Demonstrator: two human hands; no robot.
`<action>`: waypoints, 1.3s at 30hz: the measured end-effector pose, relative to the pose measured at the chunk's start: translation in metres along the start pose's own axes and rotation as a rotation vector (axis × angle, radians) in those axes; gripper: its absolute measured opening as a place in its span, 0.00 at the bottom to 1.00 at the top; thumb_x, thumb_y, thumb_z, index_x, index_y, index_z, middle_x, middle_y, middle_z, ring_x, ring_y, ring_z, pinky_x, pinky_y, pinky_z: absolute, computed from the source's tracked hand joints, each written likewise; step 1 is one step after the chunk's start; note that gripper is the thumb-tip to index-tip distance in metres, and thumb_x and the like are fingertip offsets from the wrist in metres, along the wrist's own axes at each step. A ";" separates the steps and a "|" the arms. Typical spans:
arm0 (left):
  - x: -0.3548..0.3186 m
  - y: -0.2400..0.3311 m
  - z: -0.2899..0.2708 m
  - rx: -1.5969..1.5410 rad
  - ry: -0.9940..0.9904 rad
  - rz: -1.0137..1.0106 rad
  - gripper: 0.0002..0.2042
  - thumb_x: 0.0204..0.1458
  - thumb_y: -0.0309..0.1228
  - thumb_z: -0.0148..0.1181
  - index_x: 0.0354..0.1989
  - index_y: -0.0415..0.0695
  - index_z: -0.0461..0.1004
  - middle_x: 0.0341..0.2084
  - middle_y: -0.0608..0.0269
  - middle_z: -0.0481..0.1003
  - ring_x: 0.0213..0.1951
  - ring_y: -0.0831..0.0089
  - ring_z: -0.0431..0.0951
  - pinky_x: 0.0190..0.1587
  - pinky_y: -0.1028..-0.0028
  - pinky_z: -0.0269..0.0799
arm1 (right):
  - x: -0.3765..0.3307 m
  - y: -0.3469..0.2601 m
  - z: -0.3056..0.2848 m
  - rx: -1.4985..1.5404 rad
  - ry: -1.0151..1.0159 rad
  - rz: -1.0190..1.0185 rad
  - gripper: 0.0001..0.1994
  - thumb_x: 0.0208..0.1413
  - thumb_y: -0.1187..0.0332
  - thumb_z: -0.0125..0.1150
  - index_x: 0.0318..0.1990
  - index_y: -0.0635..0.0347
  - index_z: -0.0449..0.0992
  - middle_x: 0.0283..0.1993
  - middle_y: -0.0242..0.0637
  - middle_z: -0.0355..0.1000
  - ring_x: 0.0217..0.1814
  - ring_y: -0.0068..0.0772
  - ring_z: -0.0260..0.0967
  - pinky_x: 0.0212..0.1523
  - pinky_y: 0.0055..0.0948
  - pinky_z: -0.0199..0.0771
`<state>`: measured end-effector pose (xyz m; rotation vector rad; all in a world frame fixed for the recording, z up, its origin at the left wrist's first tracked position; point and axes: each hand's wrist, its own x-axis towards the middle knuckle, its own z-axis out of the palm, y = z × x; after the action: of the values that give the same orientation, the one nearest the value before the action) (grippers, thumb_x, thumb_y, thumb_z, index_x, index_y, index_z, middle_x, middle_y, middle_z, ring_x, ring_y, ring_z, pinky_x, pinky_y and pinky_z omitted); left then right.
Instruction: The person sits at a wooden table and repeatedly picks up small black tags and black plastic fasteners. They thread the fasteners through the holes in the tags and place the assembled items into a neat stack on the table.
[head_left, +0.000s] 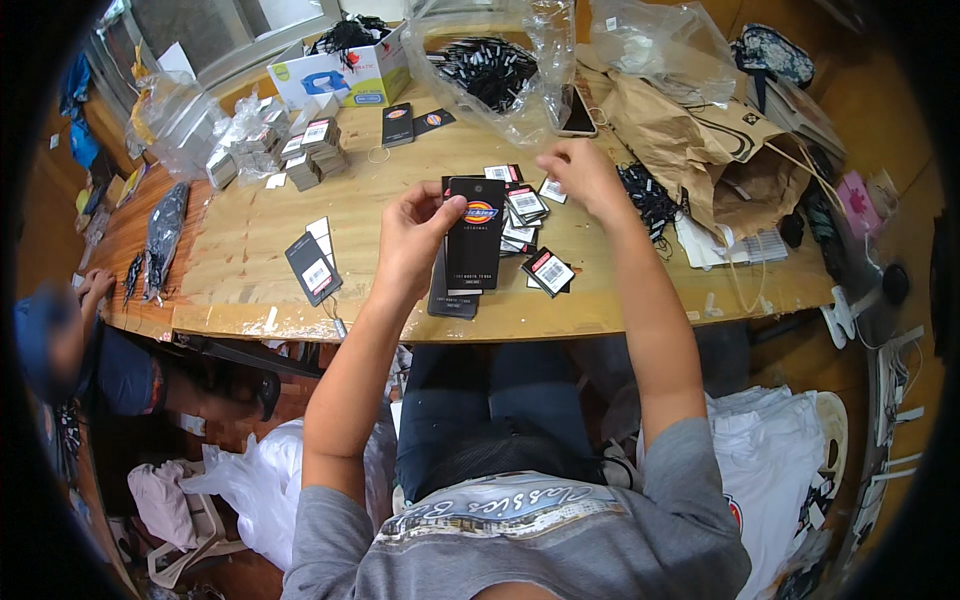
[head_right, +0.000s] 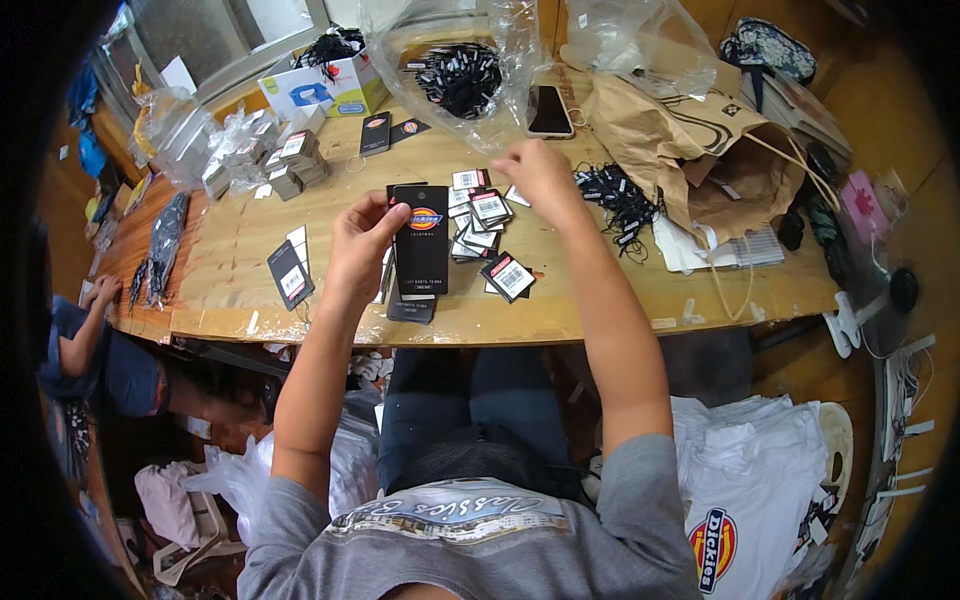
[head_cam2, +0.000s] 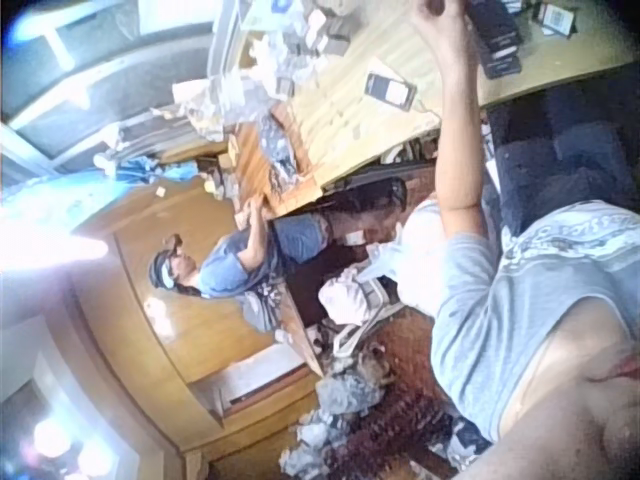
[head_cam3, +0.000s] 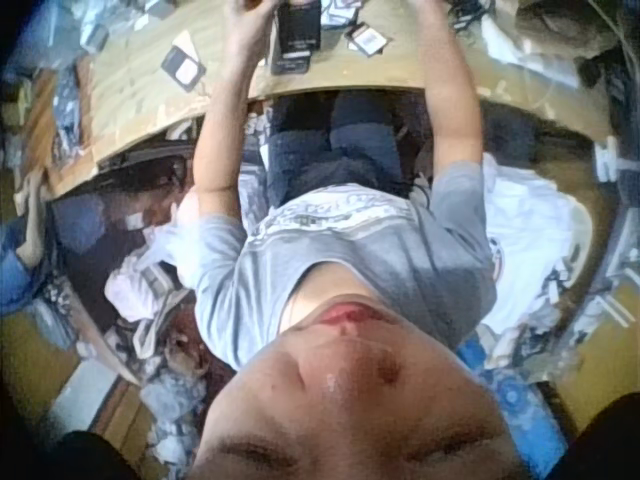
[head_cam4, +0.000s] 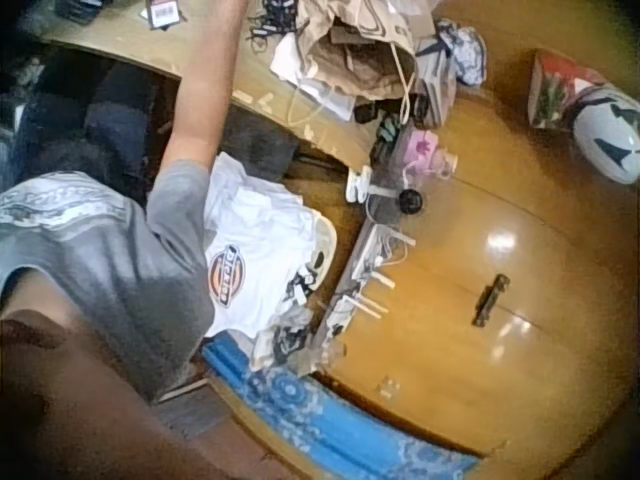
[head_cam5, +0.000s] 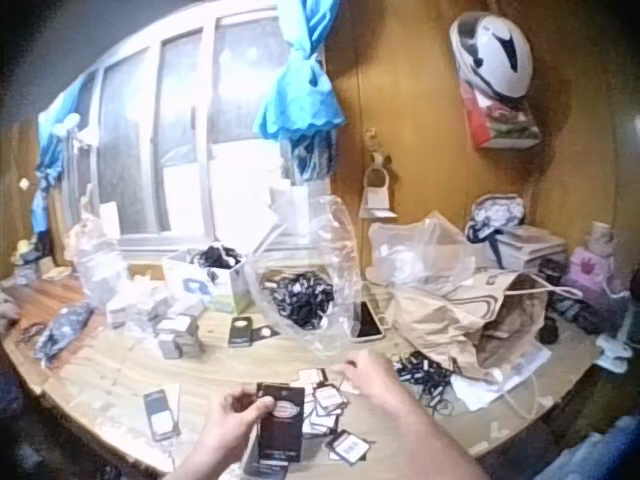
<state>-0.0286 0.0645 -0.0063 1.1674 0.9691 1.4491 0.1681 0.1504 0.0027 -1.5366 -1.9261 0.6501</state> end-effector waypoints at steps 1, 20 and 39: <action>0.002 -0.008 -0.002 -0.036 -0.004 0.034 0.06 0.44 0.24 0.54 0.29 0.36 0.68 0.23 0.65 0.71 0.27 0.82 0.68 0.32 0.83 0.64 | 0.001 0.010 0.001 -0.157 -0.017 0.047 0.15 0.37 0.64 0.62 0.31 0.67 0.72 0.28 0.44 0.70 0.30 0.38 0.68 0.32 0.31 0.67; -0.026 -0.026 0.036 -0.026 0.053 0.054 0.06 0.51 0.25 0.44 0.36 0.36 0.60 0.25 0.60 0.71 0.27 0.82 0.69 0.28 0.83 0.65 | -0.075 -0.005 0.010 0.677 -0.132 -0.097 0.06 0.41 0.76 0.57 0.29 0.66 0.69 0.19 0.34 0.68 0.18 0.16 0.64 0.17 0.16 0.63; -0.044 -0.007 0.043 -0.028 -0.080 -0.093 0.09 0.45 0.21 0.50 0.37 0.34 0.65 0.31 0.60 0.71 0.31 0.81 0.70 0.34 0.82 0.66 | -0.023 0.062 -0.061 0.042 0.133 -0.088 0.06 0.37 0.72 0.59 0.26 0.61 0.73 0.27 0.34 0.69 0.31 0.24 0.65 0.31 0.21 0.64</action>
<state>0.0169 0.0228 -0.0117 1.1362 0.9329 1.3286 0.2578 0.1424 0.0001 -1.4238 -1.8572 0.5334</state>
